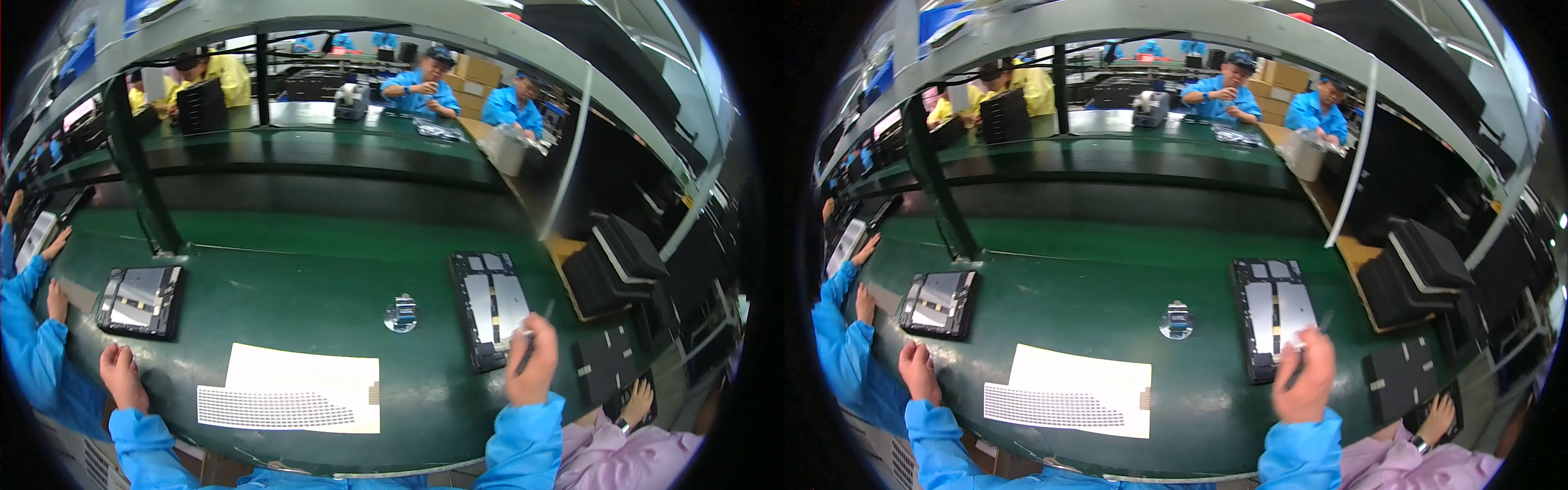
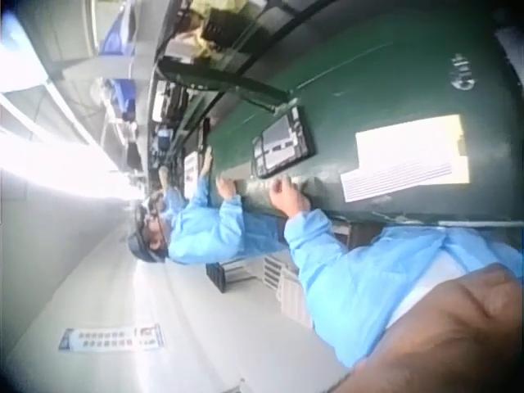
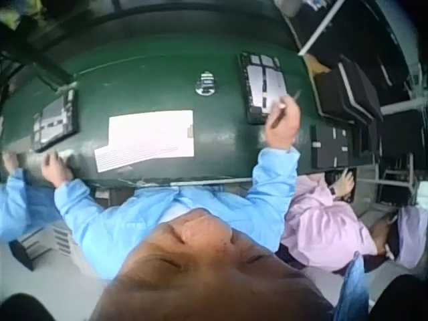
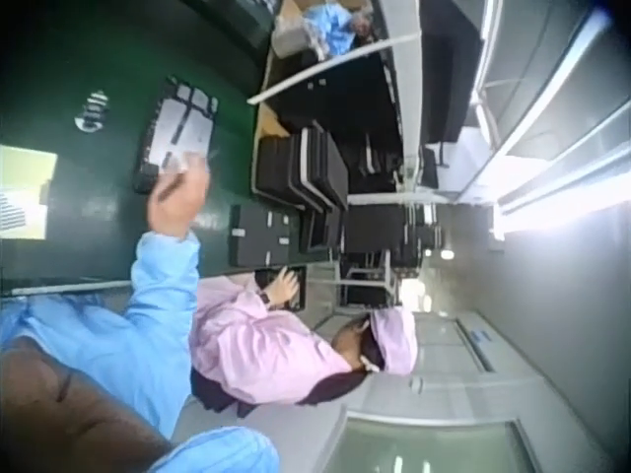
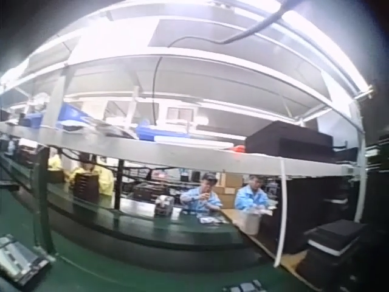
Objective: The person assembles internal components into tablet chassis and applies identification labels to the chassis with a precision pen.
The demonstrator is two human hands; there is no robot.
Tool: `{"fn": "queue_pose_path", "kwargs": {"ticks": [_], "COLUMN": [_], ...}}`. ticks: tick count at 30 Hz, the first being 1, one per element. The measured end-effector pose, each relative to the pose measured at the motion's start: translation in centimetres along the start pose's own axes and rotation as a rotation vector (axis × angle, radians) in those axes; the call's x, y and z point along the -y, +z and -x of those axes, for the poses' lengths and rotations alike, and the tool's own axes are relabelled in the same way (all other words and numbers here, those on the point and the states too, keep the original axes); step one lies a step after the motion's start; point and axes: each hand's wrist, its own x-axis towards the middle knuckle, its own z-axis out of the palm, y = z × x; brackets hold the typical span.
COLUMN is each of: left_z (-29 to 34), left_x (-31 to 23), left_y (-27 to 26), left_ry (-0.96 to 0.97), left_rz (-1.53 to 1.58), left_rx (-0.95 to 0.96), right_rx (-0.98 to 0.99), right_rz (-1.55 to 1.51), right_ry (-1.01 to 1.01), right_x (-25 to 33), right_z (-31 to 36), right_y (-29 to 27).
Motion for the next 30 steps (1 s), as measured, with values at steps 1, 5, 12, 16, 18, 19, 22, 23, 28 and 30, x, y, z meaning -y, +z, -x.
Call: {"fn": "queue_pose_path", "kwargs": {"ticks": [1, 5, 12, 16, 18, 19, 22, 23, 28, 30], "left_z": [1.1, 9.6, 24.0, 27.6, 29.1, 29.9, 31.1, 31.3, 31.7, 31.4], "left_x": [-0.7, -6.1, -6.7, -4.6, -1.7, -1.3, -2.7, -2.8, -5.1, -6.7], "left_y": [1.3, 9.1, 17.3, 20.3, 22.4, 23.0, 25.1, 25.2, 23.9, 23.0], "left_ry": [0.051, 0.271, 0.024, 0.186, 0.321, 0.458, 0.079, 0.078, -0.147, -0.118], "left_rz": [0.077, 0.082, -0.084, -0.269, -0.231, -0.21, -0.164, -0.158, -0.215, -0.082], "left_rx": [0.017, 0.544, 1.83, 1.764, 1.643, 1.515, 1.644, 1.644, 1.625, 1.72], "right_rx": [-0.007, 0.063, 0.189, 0.207, 0.209, 0.172, 0.127, 0.103, -0.209, -0.38], "right_rz": [0.057, 0.052, -0.177, -0.108, -0.087, -0.084, -0.101, -0.165, -0.526, -0.527], "right_ry": [0.102, 0.403, 0.549, 0.43, 0.433, 0.41, 0.46, 0.517, 0.704, 0.686], "right_x": [-2.4, -12.9, -11.0, -6.6, -3.9, -2.9, -0.7, -0.8, 1.0, 1.0], "right_z": [-0.2, 2.5, 3.4, 6.0, 7.7, 8.5, 10.4, 11.0, 13.8, 15.5], "right_y": [-1.0, -1.5, -1.3, -3.2, -4.3, -4.4, -4.7, -4.9, -5.5, -5.3]}}
